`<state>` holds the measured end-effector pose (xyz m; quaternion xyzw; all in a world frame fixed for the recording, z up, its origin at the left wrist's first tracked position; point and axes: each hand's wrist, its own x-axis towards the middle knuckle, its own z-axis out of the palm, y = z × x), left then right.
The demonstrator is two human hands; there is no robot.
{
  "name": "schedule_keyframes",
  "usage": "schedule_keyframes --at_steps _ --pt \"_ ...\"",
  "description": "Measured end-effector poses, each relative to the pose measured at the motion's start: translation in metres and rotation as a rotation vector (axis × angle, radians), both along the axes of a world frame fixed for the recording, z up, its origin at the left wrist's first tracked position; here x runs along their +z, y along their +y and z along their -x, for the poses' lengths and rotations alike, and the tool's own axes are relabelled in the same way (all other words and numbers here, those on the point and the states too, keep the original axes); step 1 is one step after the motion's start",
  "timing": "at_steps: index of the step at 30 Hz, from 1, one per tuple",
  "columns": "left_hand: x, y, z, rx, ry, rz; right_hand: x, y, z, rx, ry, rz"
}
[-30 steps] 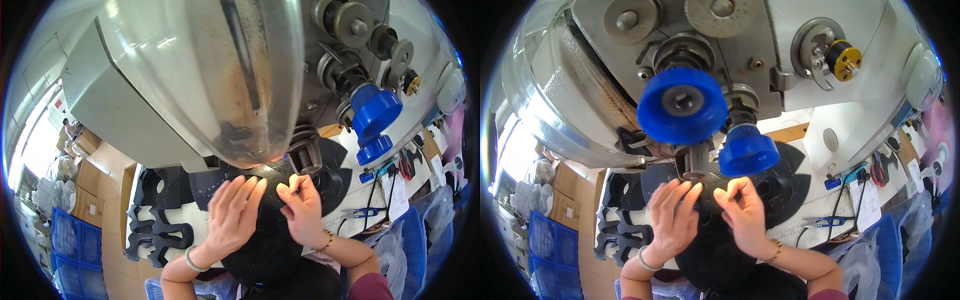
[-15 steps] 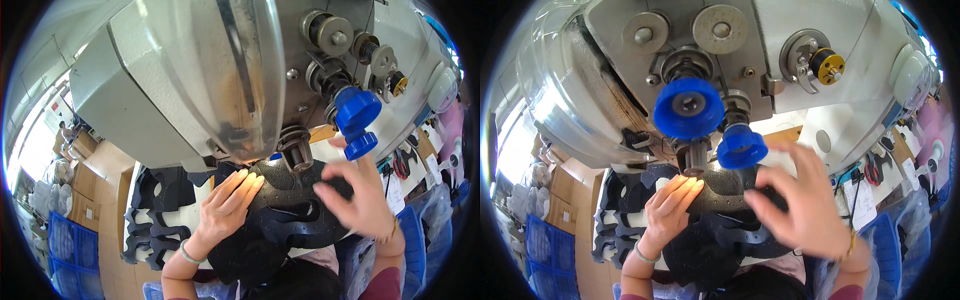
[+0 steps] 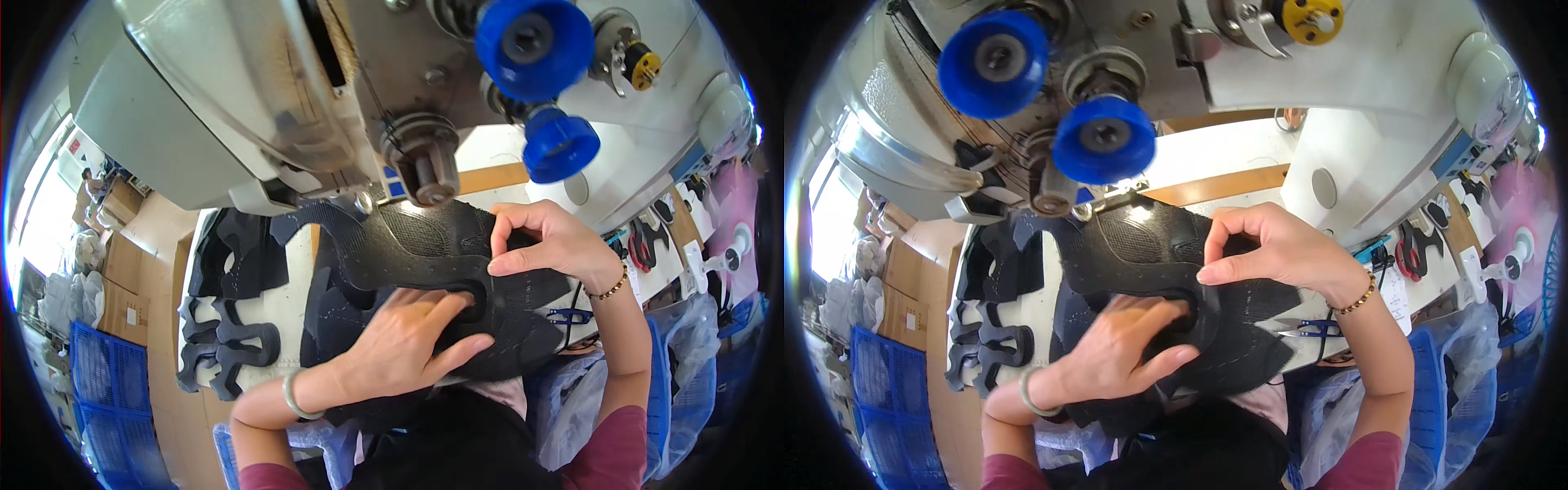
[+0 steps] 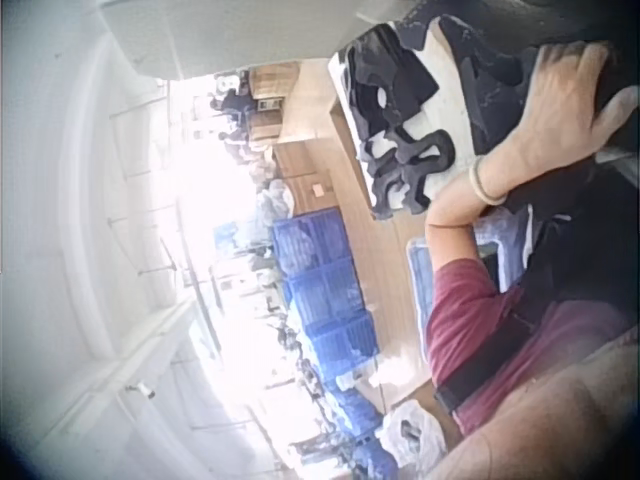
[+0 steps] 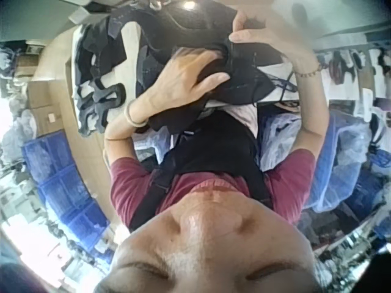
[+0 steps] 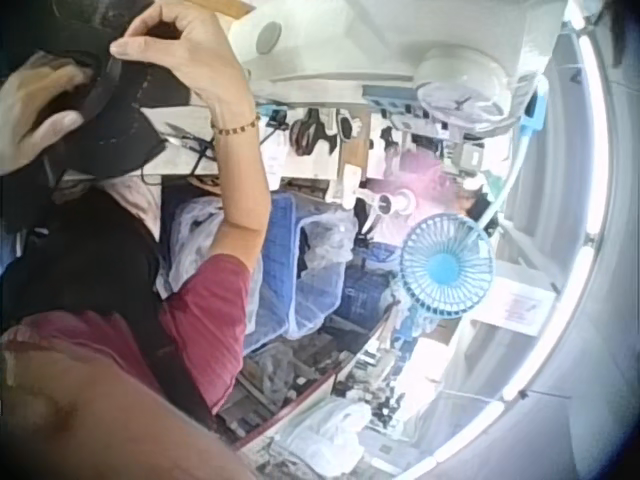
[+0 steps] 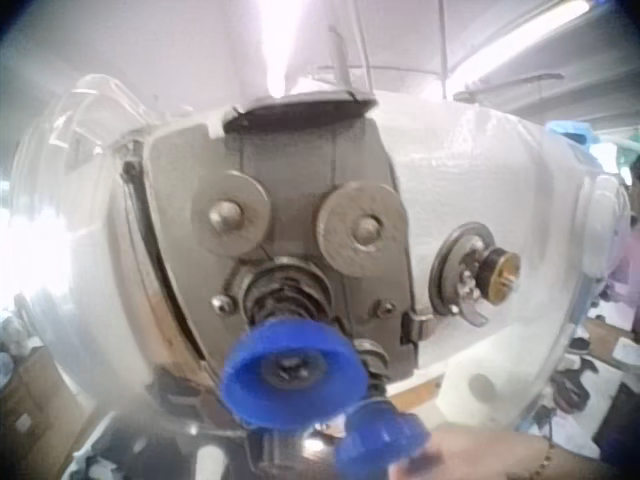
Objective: The person stitches shoe upper components together using a sewing machine, guiding and aligning the pieces under the needle by hand.
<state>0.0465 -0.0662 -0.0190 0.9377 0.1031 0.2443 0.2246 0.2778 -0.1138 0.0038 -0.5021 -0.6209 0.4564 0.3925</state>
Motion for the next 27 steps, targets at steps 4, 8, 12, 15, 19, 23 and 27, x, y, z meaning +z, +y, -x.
schedule_keyframes --at_steps 4,8,12,15,19,23,27 --pt "0.028 -0.009 -0.003 0.07 0.37 0.088 -0.009 -0.004 0.004 -0.006 -0.002 -0.035" --pt "0.003 -0.006 0.001 0.004 0.132 -0.02 -0.021 -0.009 0.009 -0.049 -0.084 -0.125" --pt "-0.007 -0.011 -0.003 0.04 0.001 0.109 -0.02 -0.013 0.015 -0.101 -0.116 -0.152" --pt "-0.008 -0.014 -0.007 0.087 0.058 0.173 -0.021 -0.014 0.017 -0.118 -0.12 -0.181" --pt "-0.012 -0.014 -0.01 0.088 0.017 0.179 -0.022 -0.016 0.017 -0.142 -0.129 -0.186" --pt "-0.017 -0.011 -0.013 0.079 -0.036 0.229 -0.028 -0.013 0.016 -0.151 -0.121 -0.214" --pt "-0.019 -0.008 -0.014 0.098 -0.053 0.366 -0.021 -0.014 0.015 -0.139 -0.216 -0.166"
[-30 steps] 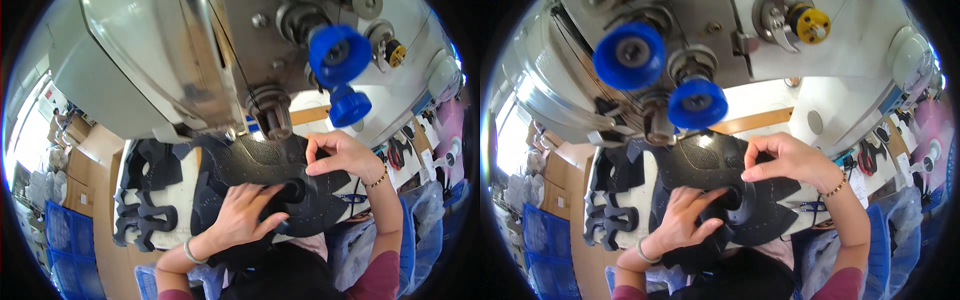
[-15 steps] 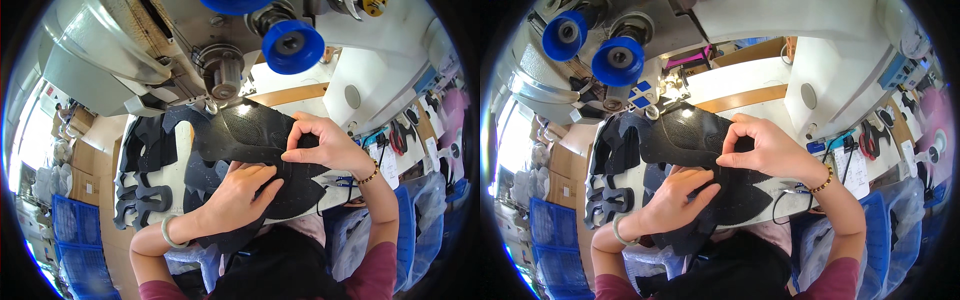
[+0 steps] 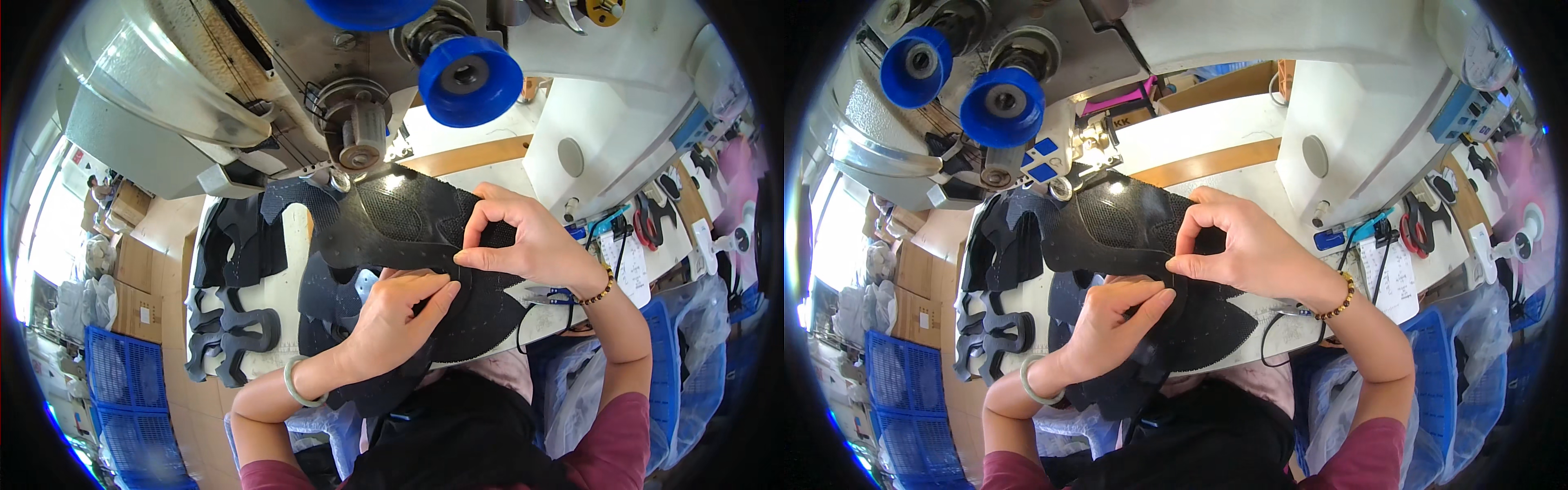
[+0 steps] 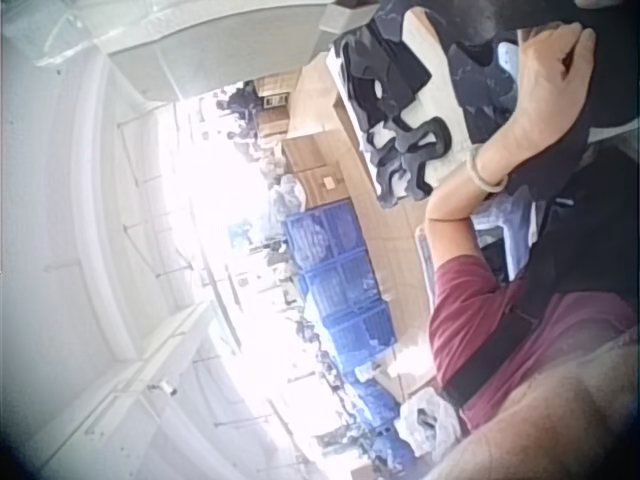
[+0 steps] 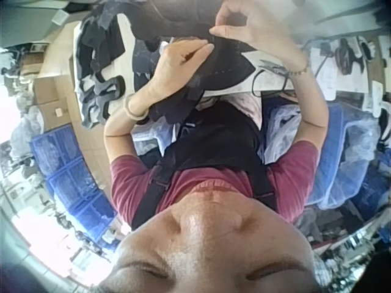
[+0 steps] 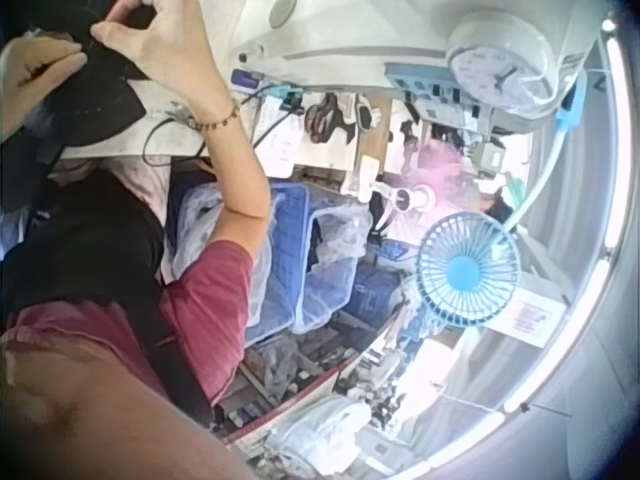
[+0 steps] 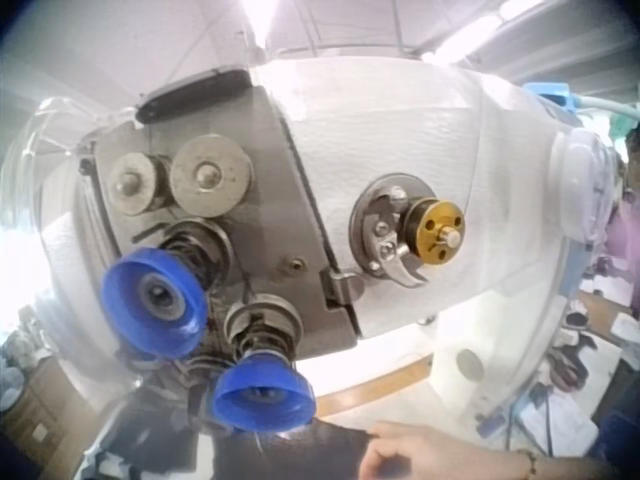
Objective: The person stitches shoe upper components together using a sewing machine, guiding and aligning the pieces under the needle by hand.
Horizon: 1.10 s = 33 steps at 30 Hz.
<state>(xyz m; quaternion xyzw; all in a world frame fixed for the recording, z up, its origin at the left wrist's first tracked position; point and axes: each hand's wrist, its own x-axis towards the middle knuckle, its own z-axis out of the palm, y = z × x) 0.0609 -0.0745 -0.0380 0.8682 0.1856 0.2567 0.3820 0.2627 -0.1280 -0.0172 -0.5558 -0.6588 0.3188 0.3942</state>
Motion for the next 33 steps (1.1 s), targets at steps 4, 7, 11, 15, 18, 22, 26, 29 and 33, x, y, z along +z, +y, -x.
schedule_keyframes --at_steps 4,7,11,15,18,22,26,29,33 --pt "-0.005 -0.003 -0.003 0.047 0.013 0.14 -0.013 0.011 -0.001 0.039 0.246 -0.155" --pt "-0.005 -0.006 -0.002 0.082 -0.035 0.168 -0.019 0.022 -0.012 0.108 0.333 -0.019" --pt "-0.007 -0.003 0.001 0.053 -0.089 0.062 -0.007 0.025 0.0 0.115 0.558 0.436" --pt "-0.013 0.004 0.021 0.236 -0.147 -0.464 -0.013 0.02 0.001 0.063 0.63 0.387" --pt "-0.021 0.015 0.042 0.495 -0.156 -0.319 -0.011 0.019 -0.001 0.029 0.658 0.37" --pt "-0.019 0.019 0.049 0.47 -0.391 0.282 -0.012 0.018 0.005 0.022 0.713 0.376" --pt "-0.009 0.022 0.046 0.402 -0.426 0.488 -0.012 0.013 0.007 0.001 0.736 0.37" --pt "-0.008 0.027 0.048 0.352 -0.464 0.567 -0.011 0.012 0.01 0.008 0.714 0.343" --pt "0.0 0.026 0.046 0.41 -0.451 0.579 -0.01 0.011 0.013 -0.03 0.819 0.379"
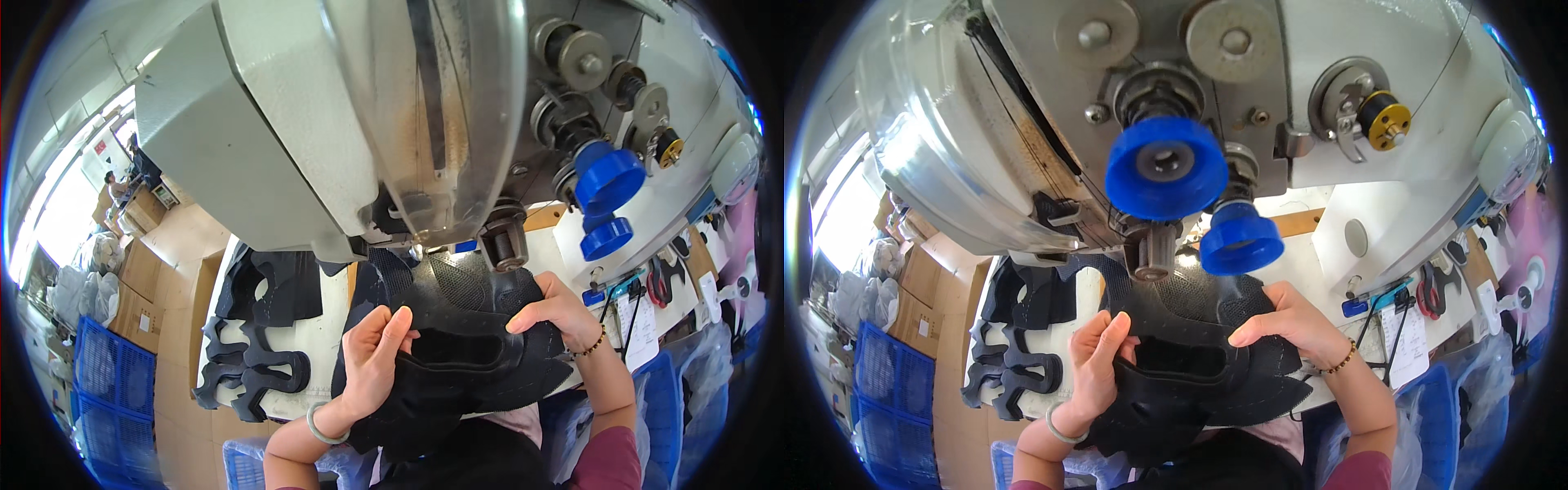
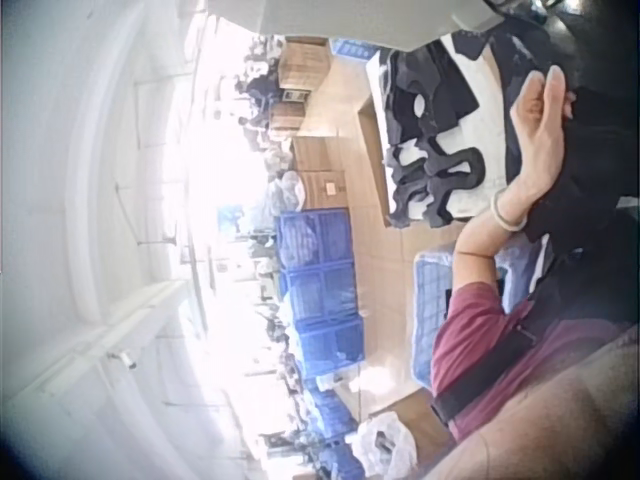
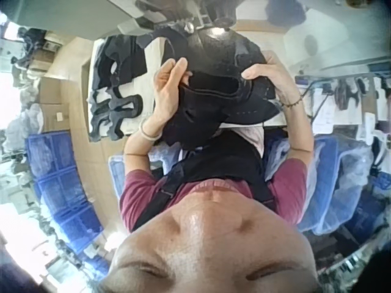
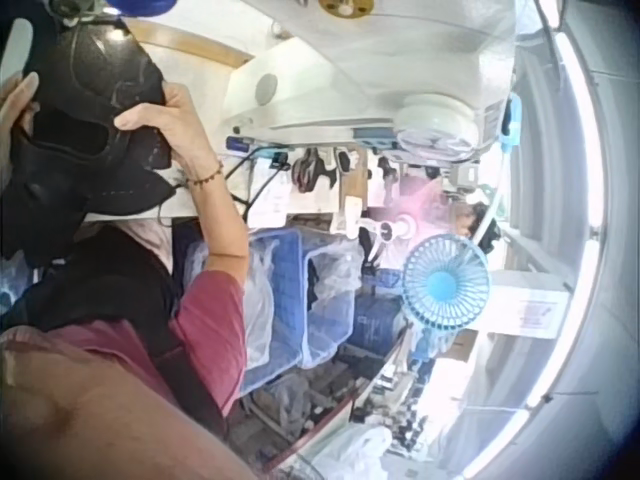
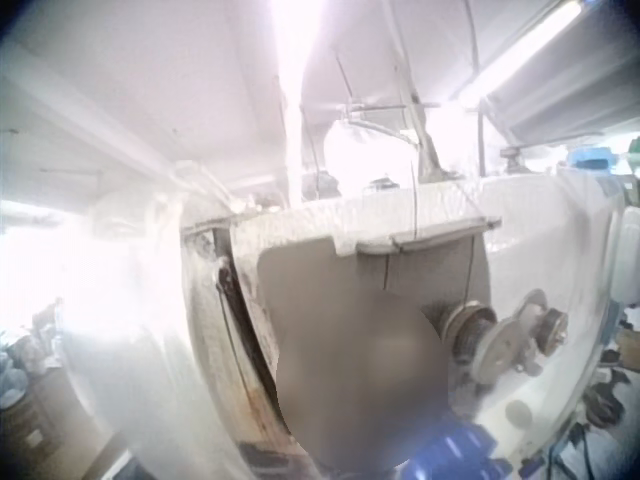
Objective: The person stitches shoe upper components together using a sewing machine, guiding and aligning the pieces under the needle by hand.
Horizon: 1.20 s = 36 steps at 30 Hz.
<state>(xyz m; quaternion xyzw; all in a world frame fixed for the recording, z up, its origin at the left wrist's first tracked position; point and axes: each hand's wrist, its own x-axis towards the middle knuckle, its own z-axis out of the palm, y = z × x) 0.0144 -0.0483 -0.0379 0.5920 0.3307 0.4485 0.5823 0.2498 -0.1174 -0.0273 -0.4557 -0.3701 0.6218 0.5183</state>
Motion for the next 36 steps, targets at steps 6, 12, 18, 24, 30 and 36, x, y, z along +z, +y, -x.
schedule_keyframes --at_steps 6,12,18,24,30,36 --pt "0.001 0.005 0.006 -0.03 -0.006 0.07 -0.003 -0.005 0.007 -0.048 0.009 0.016" --pt "0.0 0.01 0.011 -0.062 -0.016 0.082 0.002 -0.008 0.018 -0.093 0.023 0.015" --pt "0.001 0.016 0.011 -0.075 -0.02 0.089 0.01 -0.009 0.023 -0.101 -0.022 0.009" --pt "0.002 0.024 0.009 -0.091 -0.018 0.1 0.013 -0.007 0.023 -0.119 -0.044 0.011" --pt "0.001 0.028 0.009 -0.082 -0.03 0.066 0.021 -0.004 0.031 -0.144 -0.009 -0.055" --pt "0.007 0.036 0.007 -0.075 -0.027 0.031 0.013 0.002 0.029 -0.156 0.001 -0.094"
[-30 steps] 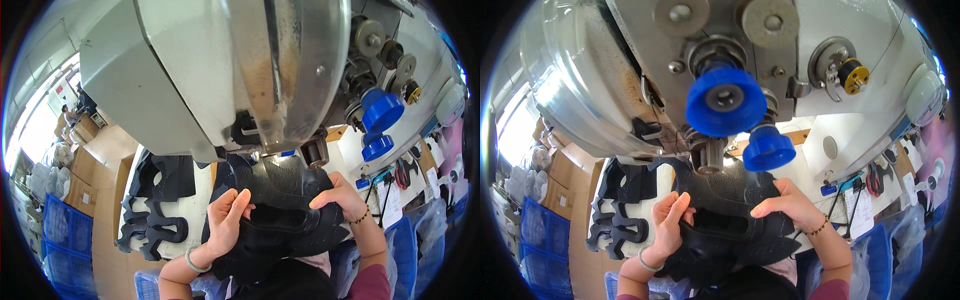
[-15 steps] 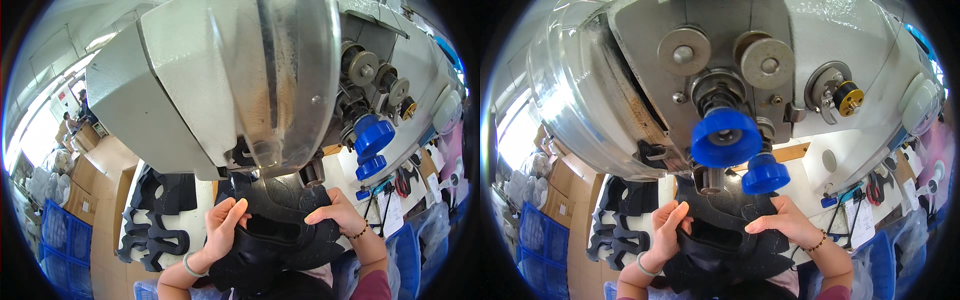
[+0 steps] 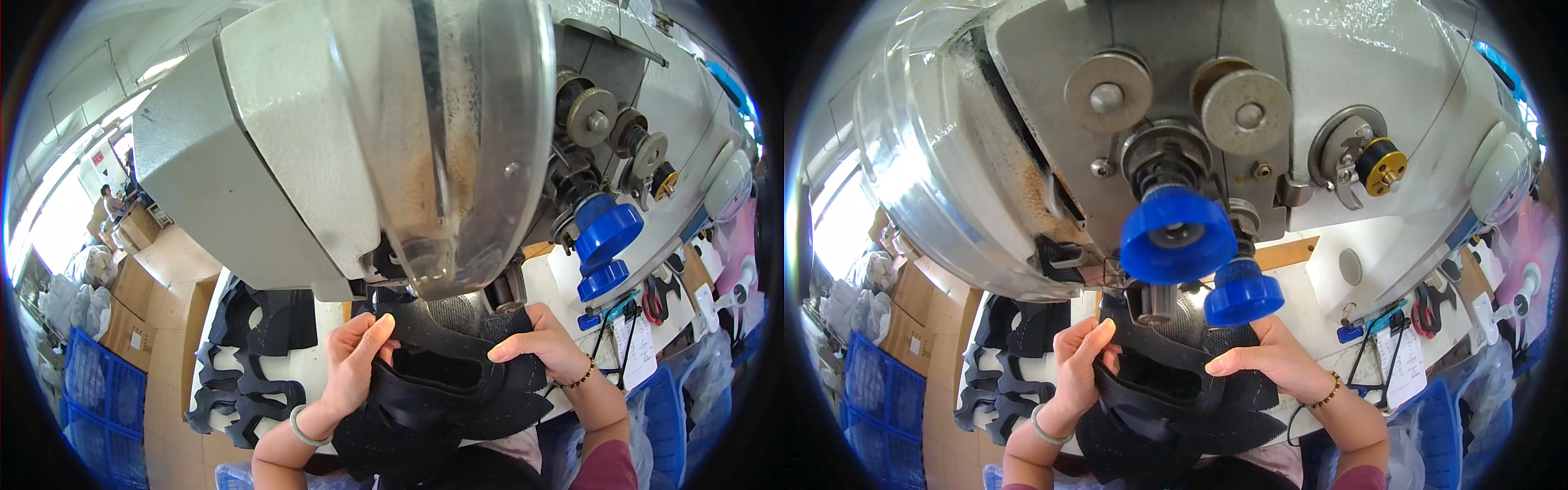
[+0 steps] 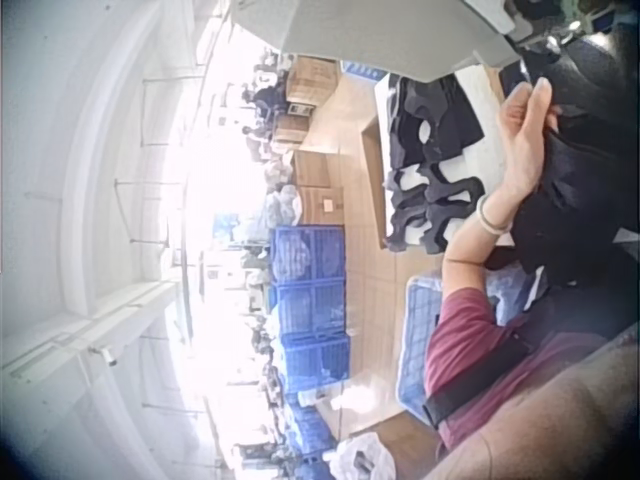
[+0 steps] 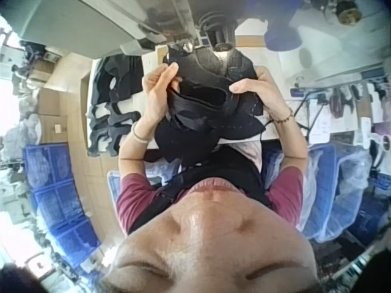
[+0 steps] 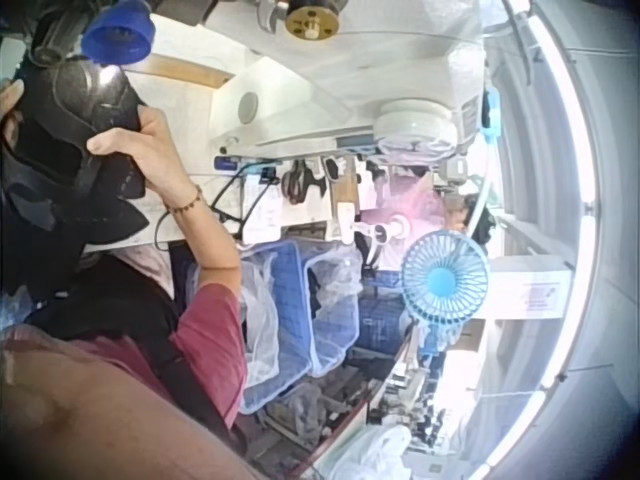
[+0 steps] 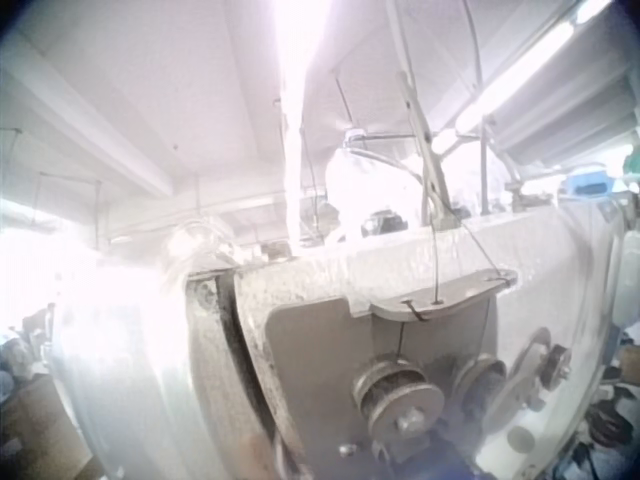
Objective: The person stitches shoe upper components together using a sewing machine, guiding and aligning the pieces under the needle by hand.
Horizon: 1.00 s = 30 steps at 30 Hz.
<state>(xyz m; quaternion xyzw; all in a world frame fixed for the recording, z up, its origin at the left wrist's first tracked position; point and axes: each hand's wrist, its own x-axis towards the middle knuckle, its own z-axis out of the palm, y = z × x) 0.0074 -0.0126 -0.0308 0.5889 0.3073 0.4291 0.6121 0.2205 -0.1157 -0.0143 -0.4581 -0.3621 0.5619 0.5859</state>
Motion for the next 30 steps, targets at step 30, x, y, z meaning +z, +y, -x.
schedule_keyframes --at_steps 30 --pt "0.021 0.022 0.003 -0.078 0.466 -1.496 -0.032 0.011 0.036 -0.088 0.138 -0.108"
